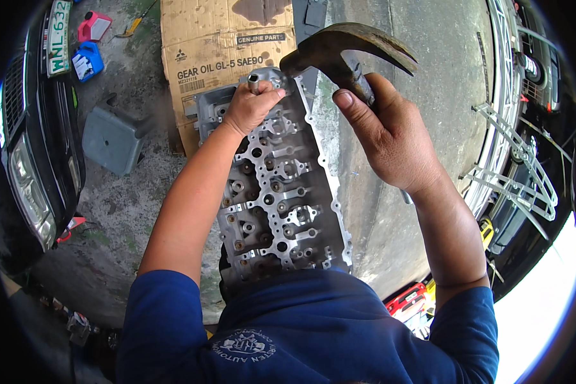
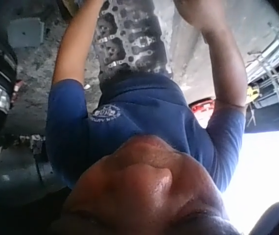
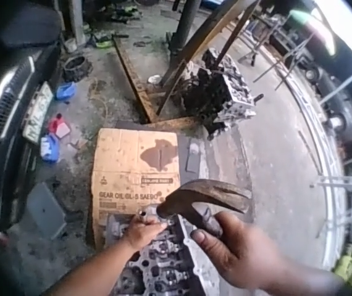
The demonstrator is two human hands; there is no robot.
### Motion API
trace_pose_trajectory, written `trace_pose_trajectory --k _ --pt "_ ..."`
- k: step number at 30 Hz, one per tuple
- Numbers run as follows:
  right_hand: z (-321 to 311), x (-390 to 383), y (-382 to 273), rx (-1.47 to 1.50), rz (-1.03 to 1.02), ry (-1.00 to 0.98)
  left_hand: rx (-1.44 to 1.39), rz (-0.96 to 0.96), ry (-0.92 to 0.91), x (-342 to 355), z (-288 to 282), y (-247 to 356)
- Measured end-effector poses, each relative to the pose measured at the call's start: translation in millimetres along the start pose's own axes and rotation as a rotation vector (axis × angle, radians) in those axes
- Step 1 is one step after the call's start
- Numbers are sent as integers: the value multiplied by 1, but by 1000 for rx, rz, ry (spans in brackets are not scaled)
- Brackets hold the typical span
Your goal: The recorder uses a hammer and a socket tool to tap on components within an engine cylinder head as part of a repair process.
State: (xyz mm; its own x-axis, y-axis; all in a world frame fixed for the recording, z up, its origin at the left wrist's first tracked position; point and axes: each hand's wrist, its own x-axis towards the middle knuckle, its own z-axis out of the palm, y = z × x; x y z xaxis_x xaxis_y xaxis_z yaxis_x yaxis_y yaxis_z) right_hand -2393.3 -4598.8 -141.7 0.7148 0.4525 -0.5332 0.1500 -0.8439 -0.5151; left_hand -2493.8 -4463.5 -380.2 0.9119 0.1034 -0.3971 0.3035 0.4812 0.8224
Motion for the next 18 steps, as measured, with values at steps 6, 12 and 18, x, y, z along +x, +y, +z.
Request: trace_pose_trajectory --k 6,12,18 --pt "-5 6 -12 -107 -93 4 24 -39 23 -3 4 -1" --pt "-5 16 -27 -52 -178 51 29 49 11 -3 -1 -10" --pt "7 26 -36 -298 -41 -164 51 -15 12 0 2 -10"
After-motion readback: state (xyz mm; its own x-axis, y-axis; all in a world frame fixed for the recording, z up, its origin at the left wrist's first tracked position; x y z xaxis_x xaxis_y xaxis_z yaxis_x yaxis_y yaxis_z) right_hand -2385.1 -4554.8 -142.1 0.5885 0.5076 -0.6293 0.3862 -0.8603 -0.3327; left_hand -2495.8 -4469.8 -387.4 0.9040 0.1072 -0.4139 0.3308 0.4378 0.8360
